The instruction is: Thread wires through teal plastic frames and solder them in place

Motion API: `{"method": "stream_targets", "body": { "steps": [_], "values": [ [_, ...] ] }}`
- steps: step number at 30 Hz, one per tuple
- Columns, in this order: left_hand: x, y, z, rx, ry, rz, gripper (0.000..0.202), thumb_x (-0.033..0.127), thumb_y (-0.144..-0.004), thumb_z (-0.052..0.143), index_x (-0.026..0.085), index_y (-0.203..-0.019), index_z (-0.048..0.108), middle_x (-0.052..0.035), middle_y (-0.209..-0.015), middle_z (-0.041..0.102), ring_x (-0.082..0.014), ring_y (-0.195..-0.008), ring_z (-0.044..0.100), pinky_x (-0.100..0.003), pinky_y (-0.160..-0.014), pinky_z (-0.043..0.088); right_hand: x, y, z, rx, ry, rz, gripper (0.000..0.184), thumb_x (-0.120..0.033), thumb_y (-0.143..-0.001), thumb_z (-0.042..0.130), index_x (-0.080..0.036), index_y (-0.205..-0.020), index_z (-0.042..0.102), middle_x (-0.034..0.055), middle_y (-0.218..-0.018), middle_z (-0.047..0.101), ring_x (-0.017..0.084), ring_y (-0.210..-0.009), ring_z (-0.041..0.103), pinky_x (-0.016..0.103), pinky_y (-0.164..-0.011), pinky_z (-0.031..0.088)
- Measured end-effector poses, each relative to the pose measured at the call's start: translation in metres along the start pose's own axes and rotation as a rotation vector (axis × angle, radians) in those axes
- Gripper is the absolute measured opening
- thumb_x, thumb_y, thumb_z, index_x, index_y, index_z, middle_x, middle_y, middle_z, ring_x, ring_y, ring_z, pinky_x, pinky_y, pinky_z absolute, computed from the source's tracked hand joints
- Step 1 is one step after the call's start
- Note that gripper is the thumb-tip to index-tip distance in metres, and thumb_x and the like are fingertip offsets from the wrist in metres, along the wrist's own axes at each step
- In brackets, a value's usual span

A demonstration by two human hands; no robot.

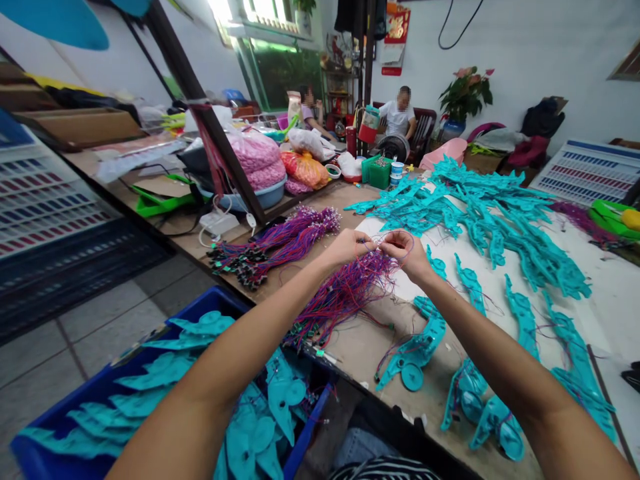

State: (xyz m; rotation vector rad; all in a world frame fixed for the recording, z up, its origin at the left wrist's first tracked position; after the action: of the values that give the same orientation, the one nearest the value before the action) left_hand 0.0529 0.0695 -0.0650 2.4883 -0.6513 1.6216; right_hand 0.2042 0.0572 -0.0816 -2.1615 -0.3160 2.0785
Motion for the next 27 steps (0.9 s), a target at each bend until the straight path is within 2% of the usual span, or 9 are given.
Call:
{"method": "stream_targets", "body": {
  "steps": [6,14,20,23,27],
  "values": [
    [-0.011,0.003,-0.002,0.07,0.233,-0.178,0.026,0.038,-0.067,0.07,0.016,-0.06,0.058,0.0066,-0.046,0.04,-0.0064,-0.045,0.029,-0.024,-0.047,0.019,0.004,0.007,-0.009,0.073,-0.054,0.078,0.042,-0.043,-0.063,0.074,-0.019,-0.093,0.058,0.0004,-0.08,0.064,0.014,-0.075,0.062,0.029,-0.068,0.049],
    [-0.009,0.006,-0.004,0.08,0.363,-0.193,0.03,0.041,-0.064,0.076,0.014,-0.064,0.06,0.0074,-0.044,0.04,-0.0051,-0.042,0.03,-0.023,-0.045,0.017,0.005,0.011,0.002,-0.012,-0.103,0.211,0.04,-0.033,-0.055,0.078,-0.017,-0.091,0.07,0.0033,-0.084,0.072,0.014,-0.075,0.063,0.025,-0.066,0.045],
    [-0.014,0.008,-0.005,0.078,0.402,-0.181,0.04,0.048,-0.061,0.079,0.015,-0.063,0.057,0.008,-0.045,0.04,-0.0043,-0.042,0.028,-0.023,-0.045,0.015,0.008,0.009,0.0,0.046,-0.124,0.149,0.04,-0.04,-0.05,0.083,-0.017,-0.08,0.071,0.0016,-0.073,0.069,0.013,-0.069,0.06,0.028,-0.066,0.045],
    [-0.015,0.009,-0.005,0.049,0.421,-0.168,0.04,0.048,-0.063,0.078,0.015,-0.062,0.056,0.0078,-0.046,0.039,-0.004,-0.042,0.027,-0.023,-0.045,0.014,0.007,0.008,-0.001,0.072,-0.124,0.117,0.037,-0.045,-0.053,0.081,-0.017,-0.075,0.07,0.0004,-0.065,0.065,0.012,-0.062,0.057,0.027,-0.061,0.043],
    [-0.011,0.01,-0.006,-0.009,0.437,-0.2,0.034,0.041,-0.071,0.075,0.014,-0.062,0.057,0.0074,-0.045,0.039,-0.0038,-0.04,0.026,-0.024,-0.044,0.011,0.003,0.008,0.003,0.057,-0.165,0.088,0.035,-0.045,-0.054,0.081,-0.018,-0.073,0.07,-0.0019,-0.06,0.062,0.011,-0.057,0.053,0.027,-0.058,0.041]
  ]
}}
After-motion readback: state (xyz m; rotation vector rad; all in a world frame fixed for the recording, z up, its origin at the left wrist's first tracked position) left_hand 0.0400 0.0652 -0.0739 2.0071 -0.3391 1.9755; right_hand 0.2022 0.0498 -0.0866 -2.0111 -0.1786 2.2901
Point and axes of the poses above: each hand's wrist, its own y-axis away from the middle knuckle, its own z-axis out of the palm, x = y × z, the point moved 5 cm from there along -y, towards the middle knuckle
